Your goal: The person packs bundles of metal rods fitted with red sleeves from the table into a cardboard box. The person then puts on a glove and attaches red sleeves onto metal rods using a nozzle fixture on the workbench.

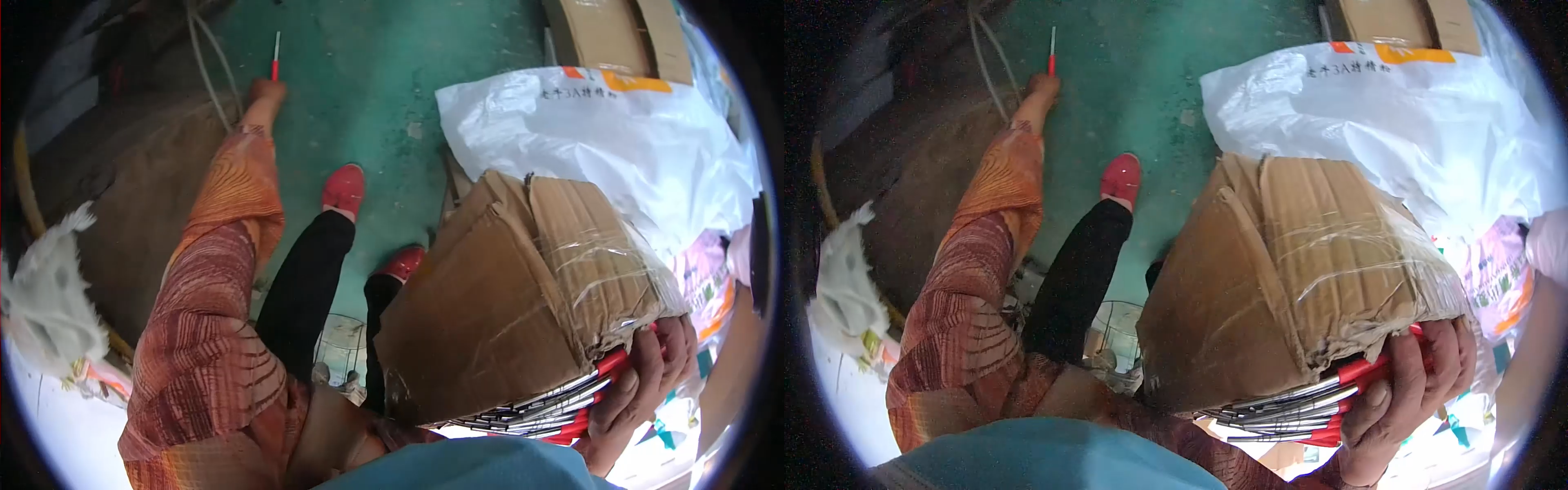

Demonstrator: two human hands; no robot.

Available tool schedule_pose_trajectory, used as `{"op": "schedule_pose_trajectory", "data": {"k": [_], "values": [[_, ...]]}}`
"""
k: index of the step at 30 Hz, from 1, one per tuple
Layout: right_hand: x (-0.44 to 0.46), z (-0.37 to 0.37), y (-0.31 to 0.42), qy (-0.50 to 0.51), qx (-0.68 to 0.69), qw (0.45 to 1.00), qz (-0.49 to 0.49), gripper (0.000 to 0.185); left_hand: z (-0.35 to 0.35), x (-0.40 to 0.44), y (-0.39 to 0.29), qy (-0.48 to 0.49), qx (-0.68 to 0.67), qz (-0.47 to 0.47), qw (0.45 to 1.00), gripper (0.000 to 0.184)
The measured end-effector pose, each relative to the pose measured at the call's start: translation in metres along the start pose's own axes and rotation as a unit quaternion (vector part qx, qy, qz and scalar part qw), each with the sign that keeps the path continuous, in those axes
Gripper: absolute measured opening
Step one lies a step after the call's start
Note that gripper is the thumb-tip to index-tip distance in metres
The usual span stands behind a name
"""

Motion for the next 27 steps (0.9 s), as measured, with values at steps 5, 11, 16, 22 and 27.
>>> {"op": "schedule_pose_trajectory", "data": {"k": [5, 11, 16, 22, 27], "values": [[0.006, 0.001, 0.005, -0.001, -0.010, 1.000, 0.017, 0.042, 0.010, -0.032, -0.019, -0.003, 0.007, -0.066, 0.998, 0.033], [0.010, 0.017, 0.016, -0.054, -0.045, 0.997, 0.011, 0.023, 0.051, -0.225, -0.080, 0.213, -0.588, -0.044, 0.779, 0.015], [-0.002, 0.003, -0.003, -0.104, 0.068, 0.991, 0.051, 0.027, 0.171, -0.451, -0.107, 0.308, -0.599, -0.154, 0.722, 0.037], [-0.011, -0.001, -0.011, -0.188, 0.056, 0.978, 0.077, 0.026, 0.222, -0.595, -0.096, 0.419, -0.546, -0.198, 0.698, 0.029], [-0.001, -0.007, -0.015, -0.143, 0.006, 0.984, 0.102, 0.027, 0.231, -0.655, -0.102, 0.421, -0.541, -0.188, 0.704, 0.020]]}}
Point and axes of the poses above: each hand's wrist, its own x-axis towards the middle knuckle, its own z-axis out of the back of the hand, y = z × x, the point moved 6 cm from there along x, towards the middle knuckle, and after that the axes turned 4 degrees about -z, right-handed, at the moved point
